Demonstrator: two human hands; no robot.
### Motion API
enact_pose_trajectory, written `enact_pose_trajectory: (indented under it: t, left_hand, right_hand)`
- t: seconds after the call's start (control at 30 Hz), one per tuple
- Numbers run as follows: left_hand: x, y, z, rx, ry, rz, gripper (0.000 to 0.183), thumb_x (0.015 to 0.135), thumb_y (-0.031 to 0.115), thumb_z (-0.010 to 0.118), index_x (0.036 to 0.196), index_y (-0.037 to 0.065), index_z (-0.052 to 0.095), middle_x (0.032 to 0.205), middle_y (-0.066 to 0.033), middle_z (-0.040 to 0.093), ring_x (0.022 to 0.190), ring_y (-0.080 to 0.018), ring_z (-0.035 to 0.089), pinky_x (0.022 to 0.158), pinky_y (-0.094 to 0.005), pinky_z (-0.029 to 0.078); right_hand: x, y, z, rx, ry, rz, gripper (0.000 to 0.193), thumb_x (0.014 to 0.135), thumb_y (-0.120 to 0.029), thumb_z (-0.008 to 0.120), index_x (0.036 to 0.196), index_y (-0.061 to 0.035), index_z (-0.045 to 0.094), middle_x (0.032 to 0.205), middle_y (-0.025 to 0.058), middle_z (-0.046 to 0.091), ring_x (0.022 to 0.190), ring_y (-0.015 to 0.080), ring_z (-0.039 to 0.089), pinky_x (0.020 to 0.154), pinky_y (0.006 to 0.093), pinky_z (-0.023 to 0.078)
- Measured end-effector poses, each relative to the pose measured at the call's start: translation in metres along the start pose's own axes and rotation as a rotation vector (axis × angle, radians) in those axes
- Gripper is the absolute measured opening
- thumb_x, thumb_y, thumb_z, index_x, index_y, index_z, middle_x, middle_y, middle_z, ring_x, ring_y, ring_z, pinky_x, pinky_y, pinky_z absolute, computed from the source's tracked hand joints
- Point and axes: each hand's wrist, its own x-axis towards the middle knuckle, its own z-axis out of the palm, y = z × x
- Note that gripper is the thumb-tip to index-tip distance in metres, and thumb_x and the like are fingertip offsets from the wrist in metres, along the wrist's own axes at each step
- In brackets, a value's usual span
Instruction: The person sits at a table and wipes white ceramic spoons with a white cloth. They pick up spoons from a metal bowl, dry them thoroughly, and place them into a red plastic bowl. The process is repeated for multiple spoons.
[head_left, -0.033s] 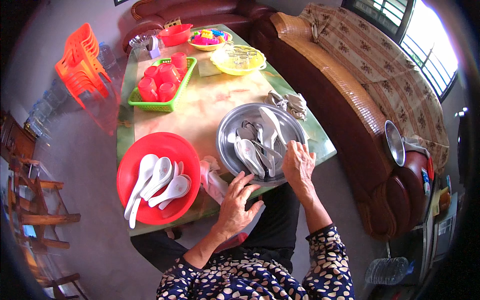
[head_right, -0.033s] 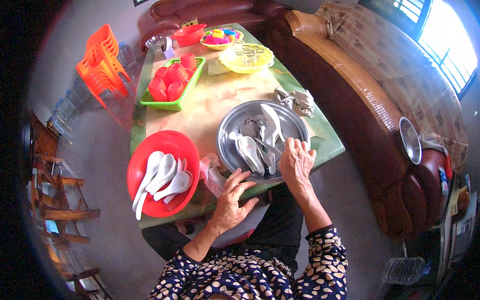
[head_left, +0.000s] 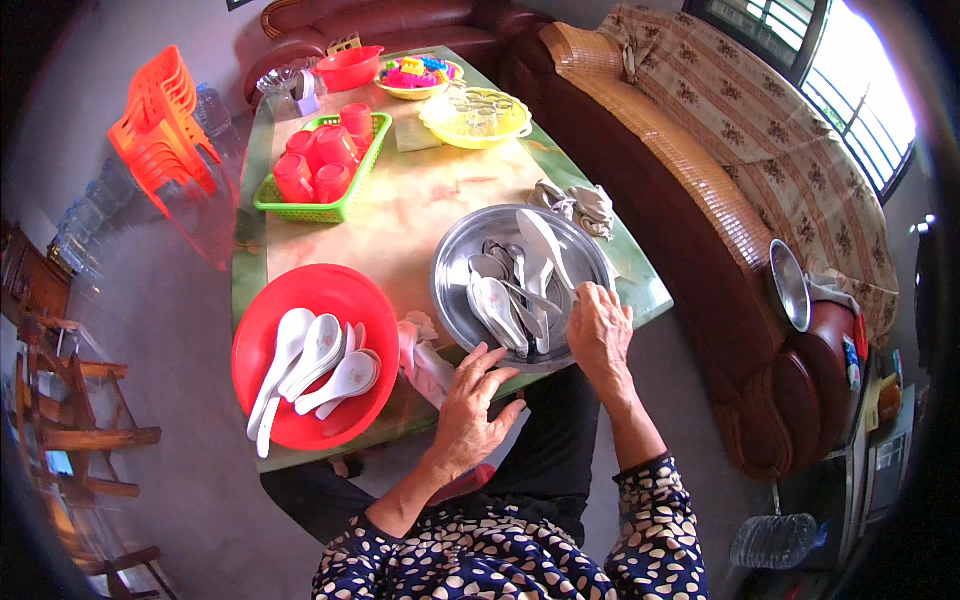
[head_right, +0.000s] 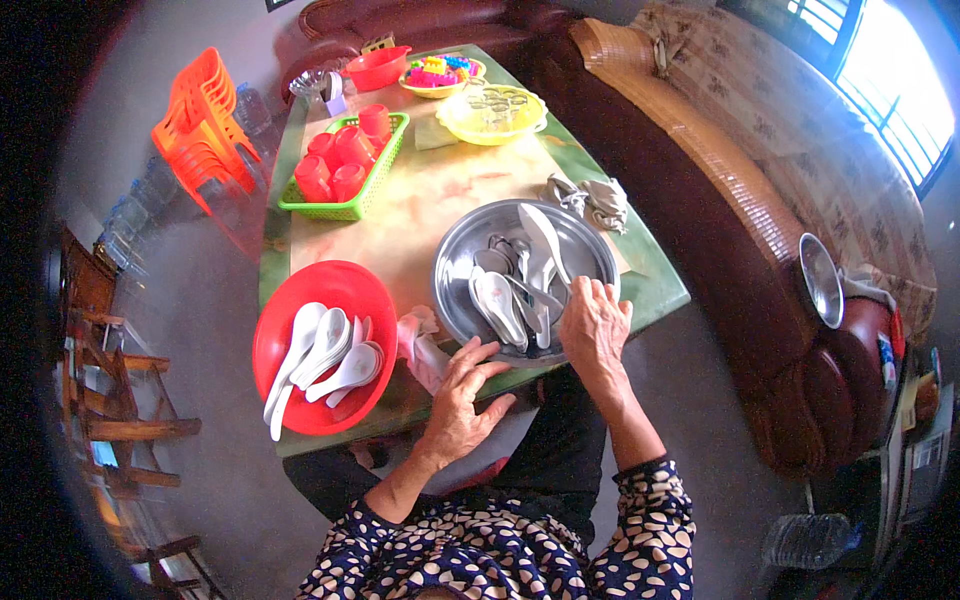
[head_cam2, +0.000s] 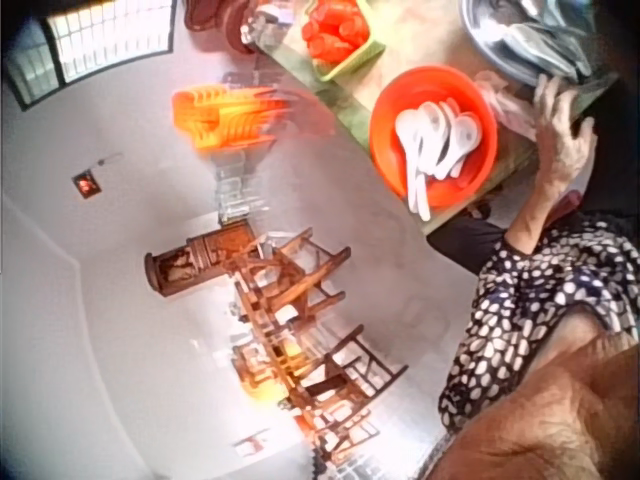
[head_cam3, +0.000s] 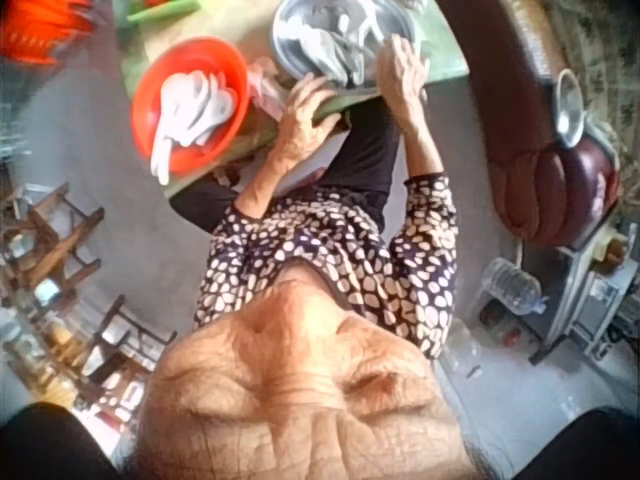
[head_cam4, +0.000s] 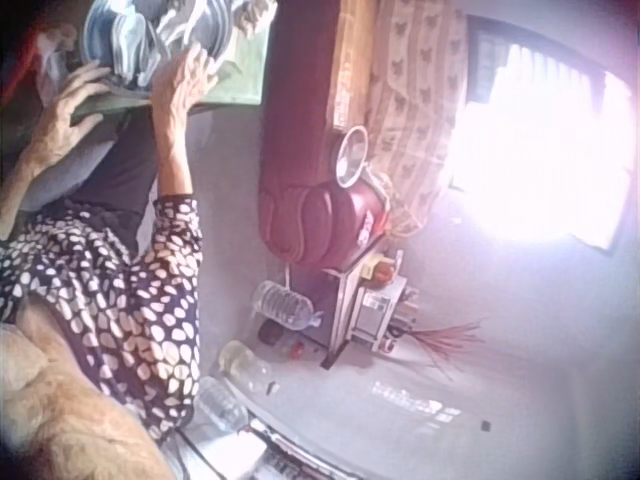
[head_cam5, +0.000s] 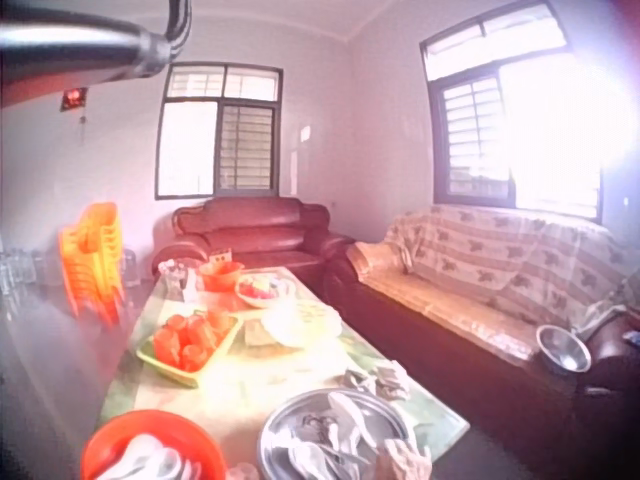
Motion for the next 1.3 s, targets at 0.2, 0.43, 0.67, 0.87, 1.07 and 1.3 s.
enact_pose_trajectory:
  t: [0.2,0.43,0.67,0.87,1.07,1.3]
  left_hand:
    - [0.014,0.008,-0.003,0.002,0.139,-0.003,0.034,0.073,0.006,0.072,0.104,0.004,0.059,0.11,-0.0111,0.058,0.104,-0.0294,0.053,0.092,-0.0392,0.042]
    - [0.02,0.014,0.007,-0.015,0.07,0.042,0.032,0.072,0.004,0.072,0.102,0.004,0.06,0.098,-0.0103,0.059,0.092,-0.029,0.056,0.082,-0.0371,0.046]
    - [0.032,0.019,0.005,-0.49,-0.023,-0.313,0.024,0.093,0.02,0.056,0.104,0.0,0.06,0.096,-0.003,0.06,0.084,-0.0109,0.055,0.073,-0.0234,0.043]
    - [0.041,0.012,-0.013,-0.724,0.074,-0.501,0.029,0.097,0.023,0.05,0.108,-0.002,0.06,0.084,0.0016,0.058,0.08,-0.0044,0.051,0.072,-0.0191,0.042]
    - [0.024,0.006,-0.055,-0.836,0.327,-0.629,0.03,0.097,0.026,0.045,0.089,0.001,0.059,0.073,-0.0063,0.061,0.065,-0.0113,0.059,0.059,-0.0232,0.047]
    - [-0.01,0.002,-0.079,-0.871,0.564,-0.648,0.026,0.097,0.024,0.045,0.087,0.001,0.053,0.058,-0.0017,0.046,0.043,-0.0107,0.046,0.041,-0.0259,0.042]
  right_hand:
    - [-0.024,0.0,-0.026,0.436,0.032,-0.012,0.015,0.081,-0.005,0.056,0.096,-0.0032,0.055,0.077,0.0137,0.058,0.073,0.0316,0.057,0.065,0.0407,0.044]
    - [-0.032,0.01,-0.023,0.305,0.157,-0.108,0.016,0.082,-0.001,0.055,0.098,-0.0008,0.057,0.077,0.0105,0.059,0.069,0.0254,0.056,0.064,0.0341,0.043]
    - [-0.042,-0.017,-0.035,1.176,-0.267,0.284,0.015,0.091,-0.005,0.052,0.104,0.0022,0.053,0.07,0.0038,0.053,0.063,0.0087,0.049,0.058,0.0236,0.042]
    - [-0.049,-0.064,-0.03,1.645,-0.579,0.358,0.016,0.096,-0.013,0.051,0.101,0.0015,0.055,0.07,-0.001,0.051,0.063,0.0065,0.047,0.058,0.0203,0.039]
    - [-0.072,-0.103,-0.02,1.514,-0.775,0.179,0.026,0.098,-0.021,0.047,0.098,0.0019,0.059,0.069,0.0035,0.06,0.061,0.0078,0.054,0.058,0.0217,0.046]
    - [-0.085,-0.112,-0.013,1.36,-0.76,-0.111,0.014,0.09,-0.011,0.056,0.094,0.0017,0.062,0.075,0.0113,0.063,0.065,0.0215,0.06,0.06,0.0321,0.048]
